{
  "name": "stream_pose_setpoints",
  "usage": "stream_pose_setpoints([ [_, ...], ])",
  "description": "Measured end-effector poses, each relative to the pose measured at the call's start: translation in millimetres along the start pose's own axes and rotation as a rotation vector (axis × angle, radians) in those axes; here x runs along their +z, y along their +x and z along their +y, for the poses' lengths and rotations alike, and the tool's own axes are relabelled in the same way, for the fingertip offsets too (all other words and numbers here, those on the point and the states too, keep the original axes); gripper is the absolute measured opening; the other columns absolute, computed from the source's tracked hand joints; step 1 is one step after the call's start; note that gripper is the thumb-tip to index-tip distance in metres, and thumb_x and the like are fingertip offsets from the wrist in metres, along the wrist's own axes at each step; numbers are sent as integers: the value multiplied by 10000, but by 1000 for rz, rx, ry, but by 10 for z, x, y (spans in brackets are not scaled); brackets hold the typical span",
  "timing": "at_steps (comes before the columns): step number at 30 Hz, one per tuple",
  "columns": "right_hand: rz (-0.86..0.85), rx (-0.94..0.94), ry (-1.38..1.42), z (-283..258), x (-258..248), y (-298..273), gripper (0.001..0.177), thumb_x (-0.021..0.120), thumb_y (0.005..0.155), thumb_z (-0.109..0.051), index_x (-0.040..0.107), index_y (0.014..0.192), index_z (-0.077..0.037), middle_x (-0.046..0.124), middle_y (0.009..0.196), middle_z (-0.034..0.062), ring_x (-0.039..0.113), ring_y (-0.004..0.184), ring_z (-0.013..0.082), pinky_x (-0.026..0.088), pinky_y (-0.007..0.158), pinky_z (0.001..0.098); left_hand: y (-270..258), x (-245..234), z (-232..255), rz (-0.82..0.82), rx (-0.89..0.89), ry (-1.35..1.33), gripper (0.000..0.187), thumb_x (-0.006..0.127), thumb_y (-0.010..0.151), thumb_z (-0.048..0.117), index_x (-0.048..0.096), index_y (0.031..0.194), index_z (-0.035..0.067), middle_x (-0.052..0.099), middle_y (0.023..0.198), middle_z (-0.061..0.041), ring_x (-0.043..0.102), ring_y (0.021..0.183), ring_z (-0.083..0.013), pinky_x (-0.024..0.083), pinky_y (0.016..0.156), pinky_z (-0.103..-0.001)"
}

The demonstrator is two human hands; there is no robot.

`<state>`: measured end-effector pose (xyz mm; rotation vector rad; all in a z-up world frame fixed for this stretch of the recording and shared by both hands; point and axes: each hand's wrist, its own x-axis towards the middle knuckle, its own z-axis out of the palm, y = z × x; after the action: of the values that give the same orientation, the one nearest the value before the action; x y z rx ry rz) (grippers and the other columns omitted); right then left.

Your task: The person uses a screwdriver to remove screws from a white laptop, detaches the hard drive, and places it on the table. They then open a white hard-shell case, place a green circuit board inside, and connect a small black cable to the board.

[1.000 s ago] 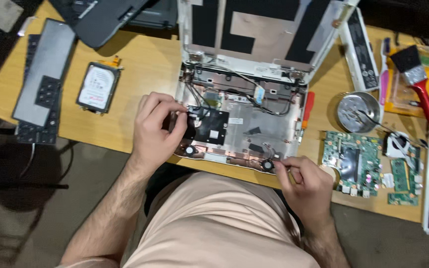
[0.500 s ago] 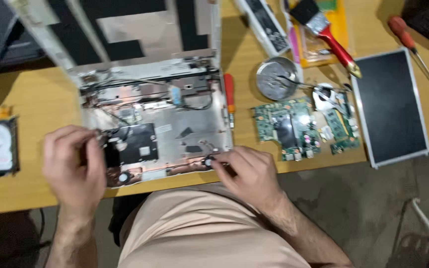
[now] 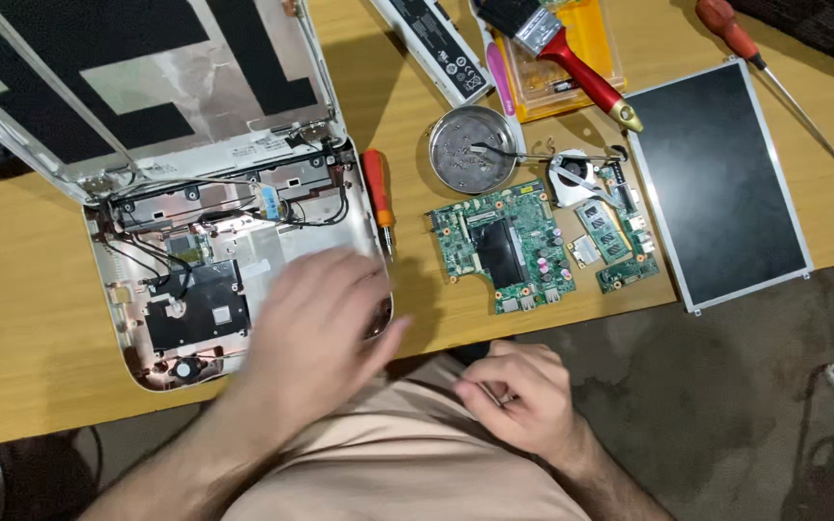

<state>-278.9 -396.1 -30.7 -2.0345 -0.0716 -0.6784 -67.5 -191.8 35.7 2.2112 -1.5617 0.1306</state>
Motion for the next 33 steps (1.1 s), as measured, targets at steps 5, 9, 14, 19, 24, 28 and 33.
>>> stream_pose_setpoints([
  [5, 94, 106, -21, -58, -127, -41, 199, 812, 1108, -197, 768, 963, -68, 469, 670, -10, 431, 562, 162, 375, 570, 342, 653, 459, 243, -107, 12, 46, 674, 901, 1062, 509, 739, 1480, 6, 689, 1731, -278, 635, 1612, -434, 390, 1451, -603],
  [9, 182, 291, 16, -20, -118, -184, 148, 837, 1077, -140, 764, 974, -63, 772, 810, 52, 542, 604, 160, 433, 588, 319, 769, 600, 253, -78, -10, 106, 695, 987, 961, 528, 727, 1367, 28, 743, 1636, -266, 749, 1450, -445, 444, 1414, -590],
  [14, 204, 464, 31, 80, -51, -442, 161, 865, 1078, -167, 774, 963, -102, 749, 775, -7, 556, 623, 106, 430, 617, 292, 803, 628, 233, -89, -26, 130, 723, 1017, 907, 554, 710, 1328, 54, 747, 1353, -186, 766, 1289, -415, 476, 1392, -572],
  [19, 215, 527, 28, 109, -147, -376, 156, 873, 1074, -175, 789, 971, -94, 760, 738, -17, 611, 636, 82, 465, 633, 280, 815, 659, 235, -92, -29, 123, 755, 1037, 883, 529, 707, 1373, 59, 792, 1527, -215, 755, 1264, -414, 558, 1129, -529],
  [24, 237, 607, 197, 33, -187, -306, 158, 819, 1113, -156, 799, 996, -54, 925, 905, 74, 829, 607, 126, 665, 634, 250, 844, 532, 269, -25, -35, 53, 650, 1068, 838, 346, 694, 1262, 26, 758, 999, -152, 677, 1044, -378, 611, 911, -492],
  [28, 314, 642, 254, 173, -236, -533, 93, 798, 1103, -65, 744, 1036, -29, 933, 952, 182, 867, 617, 191, 733, 643, 290, 764, 455, 257, -21, -2, 77, 693, 1111, 876, 404, 685, 1251, 5, 765, 1007, -138, 647, 1024, -318, 594, 850, -429],
  [33, 693, 372, 217, 371, -379, -570, 230, 603, 991, 86, 626, 942, -138, 625, 722, -20, 580, 597, 108, 487, 511, 289, 605, 271, 161, 31, 18, -87, 690, 1110, 882, 425, 654, 1173, -3, 854, 1460, -242, 686, 1119, -324, 669, 945, -476],
])
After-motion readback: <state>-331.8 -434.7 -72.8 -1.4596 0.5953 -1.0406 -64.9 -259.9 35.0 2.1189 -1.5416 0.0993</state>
